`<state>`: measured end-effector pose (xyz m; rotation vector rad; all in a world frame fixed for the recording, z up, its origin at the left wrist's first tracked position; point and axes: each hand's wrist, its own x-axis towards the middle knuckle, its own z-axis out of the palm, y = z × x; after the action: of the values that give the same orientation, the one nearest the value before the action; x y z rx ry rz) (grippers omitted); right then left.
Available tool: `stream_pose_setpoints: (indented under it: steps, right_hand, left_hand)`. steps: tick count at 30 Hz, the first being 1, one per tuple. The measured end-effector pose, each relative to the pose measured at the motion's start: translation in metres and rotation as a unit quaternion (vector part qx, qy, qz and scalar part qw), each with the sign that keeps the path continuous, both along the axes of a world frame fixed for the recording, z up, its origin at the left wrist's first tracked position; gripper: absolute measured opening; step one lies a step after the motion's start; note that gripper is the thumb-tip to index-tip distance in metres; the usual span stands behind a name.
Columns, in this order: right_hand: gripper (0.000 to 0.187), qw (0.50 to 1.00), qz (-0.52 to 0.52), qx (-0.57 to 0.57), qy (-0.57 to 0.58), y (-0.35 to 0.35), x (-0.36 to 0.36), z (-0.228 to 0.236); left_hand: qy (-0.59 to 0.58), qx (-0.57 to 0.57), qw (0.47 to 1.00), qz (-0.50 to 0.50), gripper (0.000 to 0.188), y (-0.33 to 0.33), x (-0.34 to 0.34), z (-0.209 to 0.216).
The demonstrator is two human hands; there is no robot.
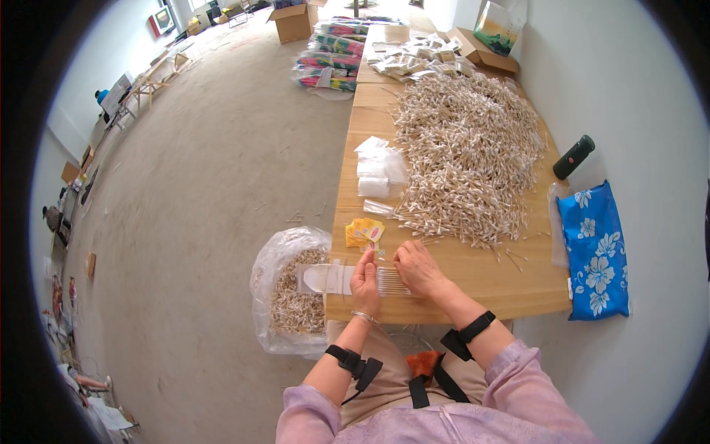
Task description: Sorting cotton buds and placing them into a small plastic bag.
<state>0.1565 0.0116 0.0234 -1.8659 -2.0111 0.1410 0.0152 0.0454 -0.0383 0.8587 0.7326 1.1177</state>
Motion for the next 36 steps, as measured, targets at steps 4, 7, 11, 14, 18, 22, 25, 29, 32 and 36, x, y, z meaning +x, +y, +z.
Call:
stream_pose_setpoints:
  steps: [4,7,11,14,18,22,25,29,32,36]
  right_hand:
    - [0.007,0.996,-0.015,-0.007,0.089,-0.005,-0.002,0.004]
    - [0.008,0.989,-0.014,-0.022,0.146,-0.006,-0.009,0.011]
    - [0.009,0.976,-0.014,0.004,0.216,-0.01,-0.019,0.024]
    - [0.011,0.959,-0.008,-0.027,0.282,-0.012,-0.02,0.03]
    - [0.011,0.888,-0.024,-0.056,0.455,-0.015,-0.02,0.028]
    - [0.017,0.8,0.009,-0.113,0.59,-0.016,-0.017,0.02]
    - [0.02,0.78,0.034,-0.134,0.61,-0.018,-0.014,0.02]
    - [0.02,0.782,0.041,-0.141,0.606,-0.02,-0.013,0.022]
    - [0.021,0.784,0.042,-0.159,0.599,-0.021,-0.014,0.025]
    - [0.021,0.763,0.023,-0.175,0.621,-0.023,-0.018,0.034]
  left_hand:
    - [0.085,0.067,0.994,0.004,0.026,0.003,0.002,0.019]
    - [0.08,0.09,0.993,0.006,0.019,0.005,0.0,0.031]
    - [0.043,0.046,0.998,0.016,0.017,0.009,-0.006,0.034]
    - [0.038,0.024,0.999,0.004,0.018,0.007,-0.007,0.04]
    - [0.011,0.022,0.999,-0.031,0.021,0.004,-0.009,0.046]
    - [0.007,0.014,0.998,-0.068,0.018,0.0,-0.01,0.05]
    - [-0.001,0.008,0.997,-0.081,0.02,-0.001,-0.011,0.053]
    - [-0.003,0.002,0.996,-0.093,0.021,0.0,-0.014,0.051]
    - [0.001,-0.002,0.996,-0.089,0.023,0.003,-0.016,0.048]
    - [-0.016,-0.011,0.997,-0.079,0.025,0.005,-0.017,0.049]
